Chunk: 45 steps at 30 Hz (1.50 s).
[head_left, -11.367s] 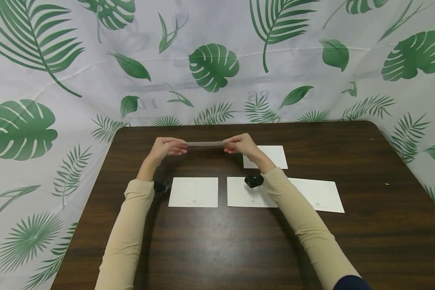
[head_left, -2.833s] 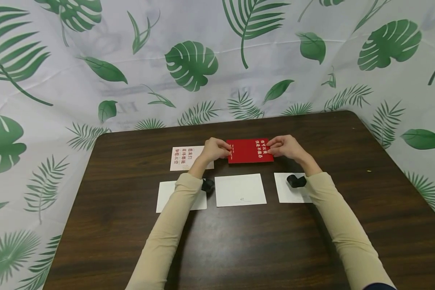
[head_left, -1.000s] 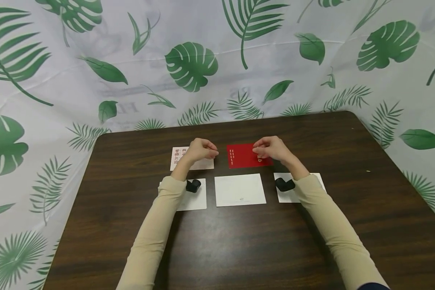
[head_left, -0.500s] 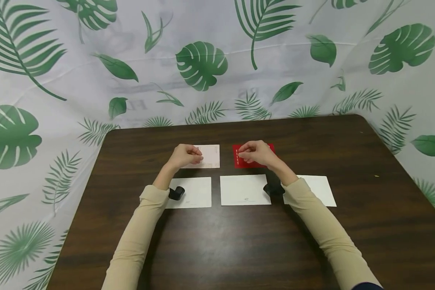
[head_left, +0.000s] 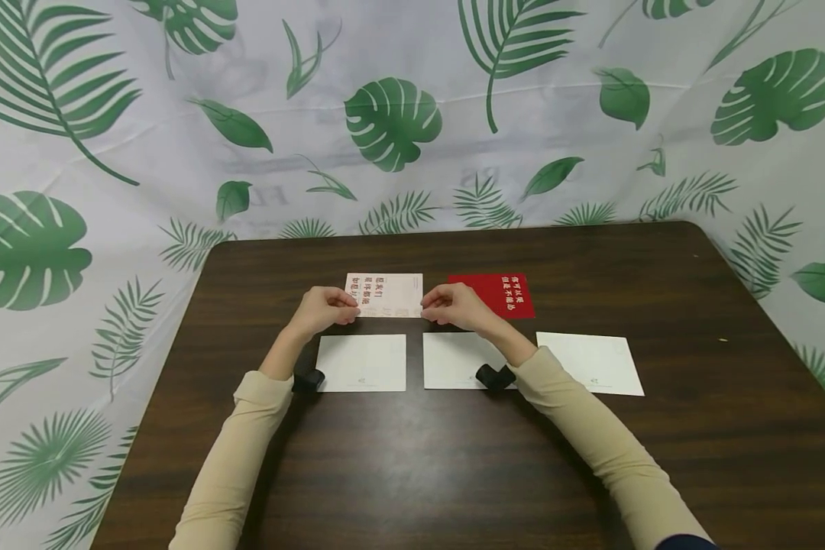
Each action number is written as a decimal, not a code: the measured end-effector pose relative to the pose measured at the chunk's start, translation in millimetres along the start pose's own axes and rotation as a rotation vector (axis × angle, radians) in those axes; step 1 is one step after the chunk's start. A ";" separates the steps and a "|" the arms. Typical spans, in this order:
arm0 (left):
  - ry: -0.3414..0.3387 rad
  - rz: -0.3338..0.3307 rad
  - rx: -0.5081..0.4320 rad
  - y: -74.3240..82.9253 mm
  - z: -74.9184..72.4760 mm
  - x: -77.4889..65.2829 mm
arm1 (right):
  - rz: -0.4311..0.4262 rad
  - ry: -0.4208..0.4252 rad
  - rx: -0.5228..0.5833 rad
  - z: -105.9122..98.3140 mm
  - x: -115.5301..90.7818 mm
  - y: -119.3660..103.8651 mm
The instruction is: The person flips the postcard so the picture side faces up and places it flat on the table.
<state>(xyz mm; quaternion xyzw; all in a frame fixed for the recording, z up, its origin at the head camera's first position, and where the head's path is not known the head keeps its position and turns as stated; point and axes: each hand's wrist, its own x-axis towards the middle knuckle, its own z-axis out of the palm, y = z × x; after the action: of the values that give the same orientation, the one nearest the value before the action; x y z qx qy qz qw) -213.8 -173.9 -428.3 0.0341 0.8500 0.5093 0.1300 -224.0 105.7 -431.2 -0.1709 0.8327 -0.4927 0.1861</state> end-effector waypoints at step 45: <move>-0.011 0.002 0.262 -32.0 -20.9 -47.9 | -0.031 -0.099 -0.424 60.7 6.1 -18.5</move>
<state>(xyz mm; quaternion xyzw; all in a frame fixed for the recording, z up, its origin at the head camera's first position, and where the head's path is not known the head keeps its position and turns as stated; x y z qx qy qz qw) -170.6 -216.3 -438.1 0.0542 0.9086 0.3938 0.1286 -198.4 48.4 -442.7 -0.2430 0.9049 -0.3002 0.1790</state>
